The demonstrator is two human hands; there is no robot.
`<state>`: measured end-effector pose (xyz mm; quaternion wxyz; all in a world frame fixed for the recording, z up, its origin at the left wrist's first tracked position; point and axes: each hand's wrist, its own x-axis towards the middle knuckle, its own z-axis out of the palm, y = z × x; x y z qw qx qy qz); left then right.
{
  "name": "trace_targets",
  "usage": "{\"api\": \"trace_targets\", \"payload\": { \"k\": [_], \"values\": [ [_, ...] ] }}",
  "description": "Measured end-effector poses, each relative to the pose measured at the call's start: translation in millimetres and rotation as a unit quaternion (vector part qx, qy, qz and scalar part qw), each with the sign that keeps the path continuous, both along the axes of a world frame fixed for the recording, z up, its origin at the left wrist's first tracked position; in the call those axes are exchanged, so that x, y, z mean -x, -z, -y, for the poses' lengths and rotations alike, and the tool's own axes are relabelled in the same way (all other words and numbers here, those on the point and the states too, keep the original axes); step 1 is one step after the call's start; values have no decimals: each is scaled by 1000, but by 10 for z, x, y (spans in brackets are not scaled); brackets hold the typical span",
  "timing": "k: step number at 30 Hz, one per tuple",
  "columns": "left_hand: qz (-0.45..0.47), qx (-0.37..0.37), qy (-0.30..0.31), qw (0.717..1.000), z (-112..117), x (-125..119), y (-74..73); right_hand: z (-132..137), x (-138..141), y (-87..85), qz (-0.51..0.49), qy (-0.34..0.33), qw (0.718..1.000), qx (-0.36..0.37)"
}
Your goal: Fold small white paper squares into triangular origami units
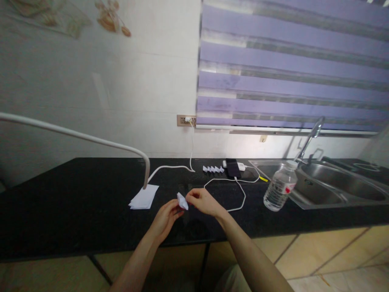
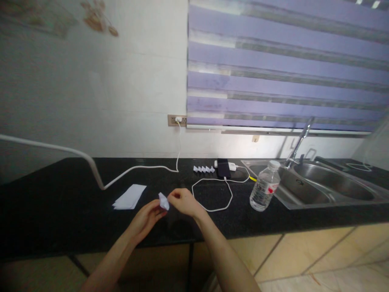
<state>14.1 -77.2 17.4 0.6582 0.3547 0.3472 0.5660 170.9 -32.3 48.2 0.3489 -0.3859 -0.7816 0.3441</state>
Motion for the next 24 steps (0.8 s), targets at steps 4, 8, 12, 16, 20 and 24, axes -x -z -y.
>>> {"api": "trace_targets", "payload": {
  "k": [4,8,12,16,20,24],
  "values": [
    [15,3,3,1000,-21,-12,-14,12,27,24,8,17,1000,7],
    [39,21,5,999,-38,-10,-13,24,61,13,9,26,1000,-7],
    [67,65,10,996,-52,-6,-13,26,78,27,23,31,999,-23],
    [91,87,27,992,-52,7,-14,25,82,33,33,34,999,-24],
    [88,82,30,992,-39,23,-13,27,77,21,20,30,999,-10],
    [64,44,35,996,-33,24,-19,31,73,9,4,33,999,1]
  ]
}}
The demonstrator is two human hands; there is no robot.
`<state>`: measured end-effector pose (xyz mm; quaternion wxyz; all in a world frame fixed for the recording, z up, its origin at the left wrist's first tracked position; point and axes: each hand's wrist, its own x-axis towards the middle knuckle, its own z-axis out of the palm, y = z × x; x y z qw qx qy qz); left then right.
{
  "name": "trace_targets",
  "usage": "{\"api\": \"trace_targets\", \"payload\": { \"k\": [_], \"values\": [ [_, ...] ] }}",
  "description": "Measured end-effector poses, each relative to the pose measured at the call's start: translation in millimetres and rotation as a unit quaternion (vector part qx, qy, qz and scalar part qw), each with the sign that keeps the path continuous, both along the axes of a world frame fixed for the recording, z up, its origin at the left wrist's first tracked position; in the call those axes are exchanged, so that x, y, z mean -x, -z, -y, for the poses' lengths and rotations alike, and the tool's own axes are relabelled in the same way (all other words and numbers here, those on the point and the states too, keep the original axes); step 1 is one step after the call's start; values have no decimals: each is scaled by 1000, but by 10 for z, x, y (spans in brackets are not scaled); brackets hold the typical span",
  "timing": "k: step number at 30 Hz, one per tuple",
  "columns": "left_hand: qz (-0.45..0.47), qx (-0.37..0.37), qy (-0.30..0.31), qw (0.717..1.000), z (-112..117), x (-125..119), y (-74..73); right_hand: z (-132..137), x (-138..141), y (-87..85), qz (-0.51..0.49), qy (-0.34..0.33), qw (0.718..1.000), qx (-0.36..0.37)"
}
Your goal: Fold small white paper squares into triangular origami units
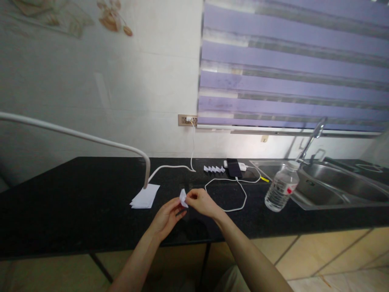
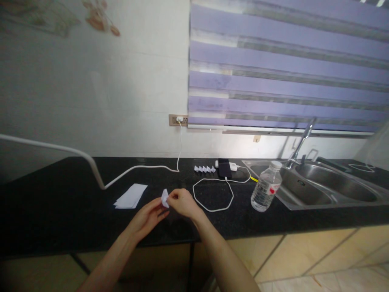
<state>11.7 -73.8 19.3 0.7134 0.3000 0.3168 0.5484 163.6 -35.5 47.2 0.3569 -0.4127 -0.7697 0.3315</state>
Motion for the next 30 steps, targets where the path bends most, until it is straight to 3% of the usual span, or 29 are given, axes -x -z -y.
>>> {"api": "trace_targets", "payload": {
  "k": [2,7,15,30],
  "values": [
    [1,-1,6,1000,-2,4,-7,-3,-5,-13,-15,-15,1000,21],
    [29,4,47,998,6,36,-38,-8,-28,-54,-98,-72,980,156],
    [28,-7,80,996,9,71,-87,64,-74,-104,-166,-124,950,236],
    [-8,16,112,994,-25,16,-164,73,-131,-82,-189,-140,933,273]
  ]
}}
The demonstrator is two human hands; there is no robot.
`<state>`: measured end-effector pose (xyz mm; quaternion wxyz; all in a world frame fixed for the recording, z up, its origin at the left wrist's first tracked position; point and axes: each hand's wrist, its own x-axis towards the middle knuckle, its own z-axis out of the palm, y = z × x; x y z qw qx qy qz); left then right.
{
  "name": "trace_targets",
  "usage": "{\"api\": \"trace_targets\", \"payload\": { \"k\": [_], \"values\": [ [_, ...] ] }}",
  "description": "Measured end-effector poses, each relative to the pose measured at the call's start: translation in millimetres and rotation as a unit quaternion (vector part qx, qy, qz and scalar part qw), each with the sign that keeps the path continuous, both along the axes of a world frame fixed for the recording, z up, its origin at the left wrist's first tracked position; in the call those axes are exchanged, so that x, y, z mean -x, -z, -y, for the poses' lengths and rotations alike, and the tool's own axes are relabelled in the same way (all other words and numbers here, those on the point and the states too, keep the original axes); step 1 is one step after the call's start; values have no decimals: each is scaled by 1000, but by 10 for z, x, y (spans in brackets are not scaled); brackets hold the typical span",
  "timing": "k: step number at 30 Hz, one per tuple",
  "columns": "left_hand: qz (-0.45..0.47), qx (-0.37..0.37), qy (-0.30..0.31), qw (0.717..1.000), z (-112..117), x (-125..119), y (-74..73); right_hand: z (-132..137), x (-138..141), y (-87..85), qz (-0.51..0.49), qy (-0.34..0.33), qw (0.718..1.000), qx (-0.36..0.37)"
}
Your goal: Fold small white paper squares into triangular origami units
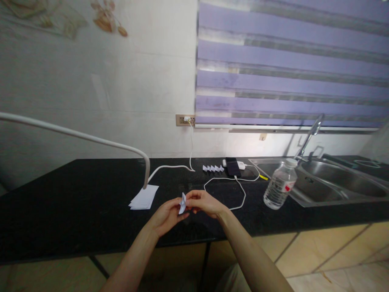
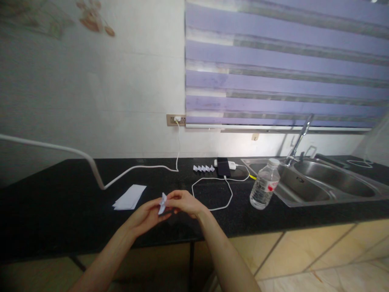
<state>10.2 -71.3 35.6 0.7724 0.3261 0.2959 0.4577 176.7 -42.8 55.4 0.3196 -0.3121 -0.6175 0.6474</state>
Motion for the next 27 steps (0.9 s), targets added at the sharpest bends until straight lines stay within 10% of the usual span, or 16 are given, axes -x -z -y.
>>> {"api": "trace_targets", "payload": {
  "k": [9,13,19,27],
  "values": [
    [-45,-22,-60,997,-173,-70,-20,-321,-232,127,96,94,985,-108],
    [-52,-53,-141,987,-440,-162,32,-806,-928,171,339,292,851,-275],
    [10,-43,-146,988,-787,-337,154,-1357,-1648,198,629,323,665,-239],
    [21,-26,-167,985,-837,-278,192,-1749,-1699,169,688,328,600,-243]
  ]
}}
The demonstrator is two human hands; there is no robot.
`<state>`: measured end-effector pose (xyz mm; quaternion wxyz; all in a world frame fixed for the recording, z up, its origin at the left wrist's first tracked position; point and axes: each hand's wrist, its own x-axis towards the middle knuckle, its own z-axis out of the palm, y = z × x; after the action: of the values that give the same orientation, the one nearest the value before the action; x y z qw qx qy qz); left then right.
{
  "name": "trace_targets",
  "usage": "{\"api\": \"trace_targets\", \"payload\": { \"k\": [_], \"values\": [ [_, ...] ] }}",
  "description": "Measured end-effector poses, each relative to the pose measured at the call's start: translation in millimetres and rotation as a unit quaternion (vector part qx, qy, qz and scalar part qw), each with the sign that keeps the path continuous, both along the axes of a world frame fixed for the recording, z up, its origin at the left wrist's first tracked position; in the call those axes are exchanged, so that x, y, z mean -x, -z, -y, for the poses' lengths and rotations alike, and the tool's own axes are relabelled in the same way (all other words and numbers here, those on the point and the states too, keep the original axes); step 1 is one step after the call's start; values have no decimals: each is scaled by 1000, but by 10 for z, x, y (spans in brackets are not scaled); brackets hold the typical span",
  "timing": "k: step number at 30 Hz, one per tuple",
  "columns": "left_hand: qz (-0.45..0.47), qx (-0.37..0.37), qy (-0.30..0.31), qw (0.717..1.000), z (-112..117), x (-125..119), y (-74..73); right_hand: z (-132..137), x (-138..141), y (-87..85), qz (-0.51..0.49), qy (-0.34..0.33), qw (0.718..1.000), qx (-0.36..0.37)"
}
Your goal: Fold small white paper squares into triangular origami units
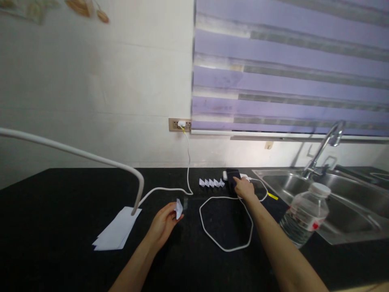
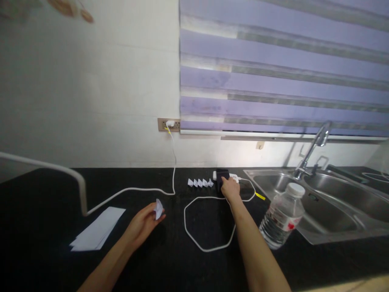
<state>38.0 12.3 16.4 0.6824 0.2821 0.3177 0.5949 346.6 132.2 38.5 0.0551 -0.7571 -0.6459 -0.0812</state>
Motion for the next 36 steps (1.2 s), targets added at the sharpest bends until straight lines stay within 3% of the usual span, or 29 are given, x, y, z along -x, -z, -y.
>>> {"api": "trace_targets", "payload": {
  "k": [7,14,20,27,36],
  "values": [
    [-9,24,9,1000,13,9,-51,-59,-130,68,-4,-22,1000,11],
    [5,48,-9,999,6,36,-68,-123,-261,-58,-85,9,996,-31],
    [10,46,1,999,-17,38,-48,-143,-321,-36,-123,64,990,-4],
    [-2,46,26,999,10,21,-53,-275,-91,31,-116,161,980,-1],
    [5,59,43,997,52,15,-80,-431,63,83,-119,188,975,12]
  ]
}}
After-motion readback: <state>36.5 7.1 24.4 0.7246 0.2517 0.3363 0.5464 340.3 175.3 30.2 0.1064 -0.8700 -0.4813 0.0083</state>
